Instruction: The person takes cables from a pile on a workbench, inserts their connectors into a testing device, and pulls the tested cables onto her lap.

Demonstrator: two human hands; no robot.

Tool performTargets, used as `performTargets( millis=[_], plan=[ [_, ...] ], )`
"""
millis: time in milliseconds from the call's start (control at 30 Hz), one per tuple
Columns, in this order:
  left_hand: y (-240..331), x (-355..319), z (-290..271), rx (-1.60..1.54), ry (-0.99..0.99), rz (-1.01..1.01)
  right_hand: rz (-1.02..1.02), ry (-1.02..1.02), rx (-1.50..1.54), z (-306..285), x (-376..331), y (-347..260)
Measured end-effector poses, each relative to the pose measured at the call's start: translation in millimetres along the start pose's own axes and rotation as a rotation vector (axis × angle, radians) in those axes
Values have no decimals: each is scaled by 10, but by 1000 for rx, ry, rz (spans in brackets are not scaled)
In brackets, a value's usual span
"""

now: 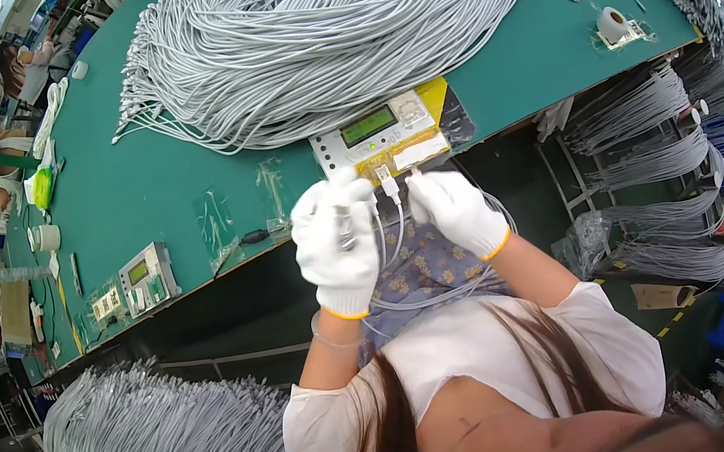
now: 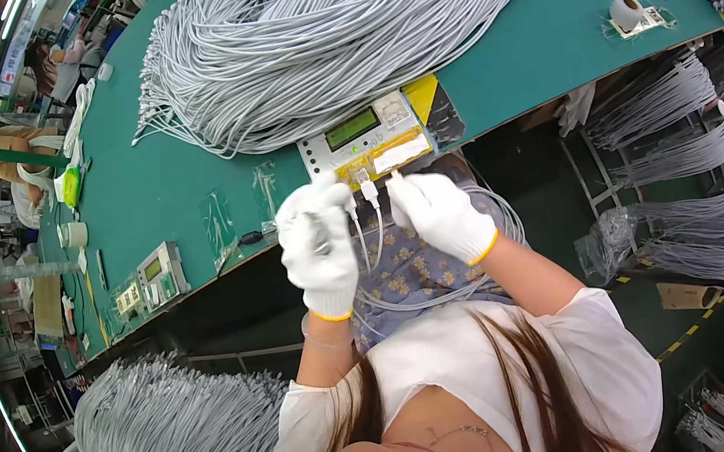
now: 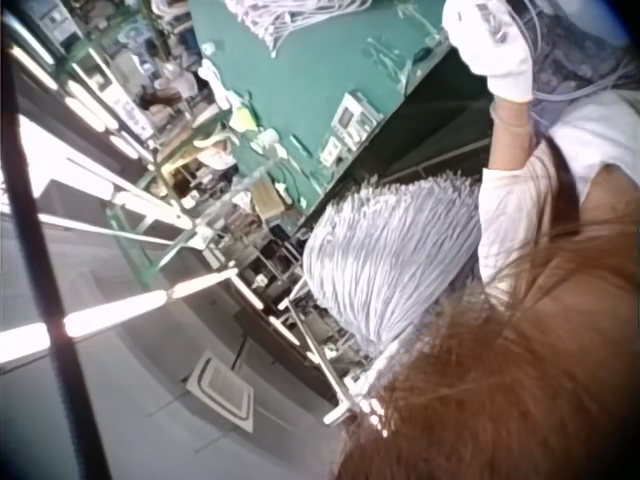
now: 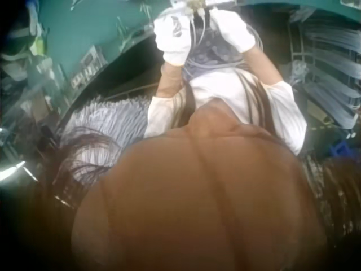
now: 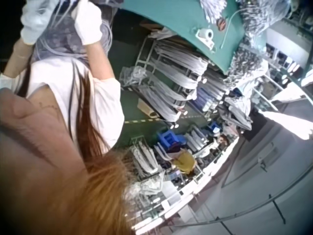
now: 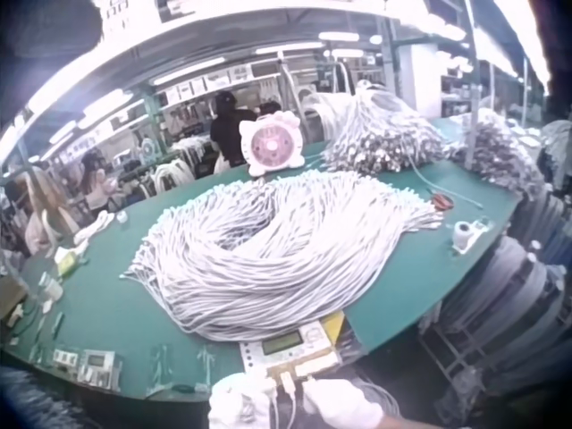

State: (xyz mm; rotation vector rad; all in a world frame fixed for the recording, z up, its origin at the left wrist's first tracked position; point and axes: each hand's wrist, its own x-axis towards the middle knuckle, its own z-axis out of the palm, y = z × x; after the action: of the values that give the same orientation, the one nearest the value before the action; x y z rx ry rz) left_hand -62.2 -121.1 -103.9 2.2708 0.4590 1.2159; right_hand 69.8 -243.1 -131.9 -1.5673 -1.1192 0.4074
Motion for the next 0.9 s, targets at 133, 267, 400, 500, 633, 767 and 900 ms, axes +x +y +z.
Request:
performTargets(
  millis=[133,267,400,500,633,767,900],
  plan=[
    [-40,45,17,65,9,40,169,-85,109,-11,-7,27],
    [-4,16,1,86,-40,32,161,-118,95,-2,59,-77],
    [61,-8,-15,54,-56,-71,-124,-129,-121,-106,127,-52],
    [44,-114,-239,-446,60,-469,527,-388,291,-379,-106,310],
    [-337,-468,-938,-1077,607,-1021,212,-398,-848,-687,-887,1206],
    [-795,-1032,-1192,-8,97,-1319,549,-664,-868,-1103,-1401,1644],
    [-818,-954,-1078,-97,-133,-1122,386,16,92,-1523,-537,953]
  ],
)
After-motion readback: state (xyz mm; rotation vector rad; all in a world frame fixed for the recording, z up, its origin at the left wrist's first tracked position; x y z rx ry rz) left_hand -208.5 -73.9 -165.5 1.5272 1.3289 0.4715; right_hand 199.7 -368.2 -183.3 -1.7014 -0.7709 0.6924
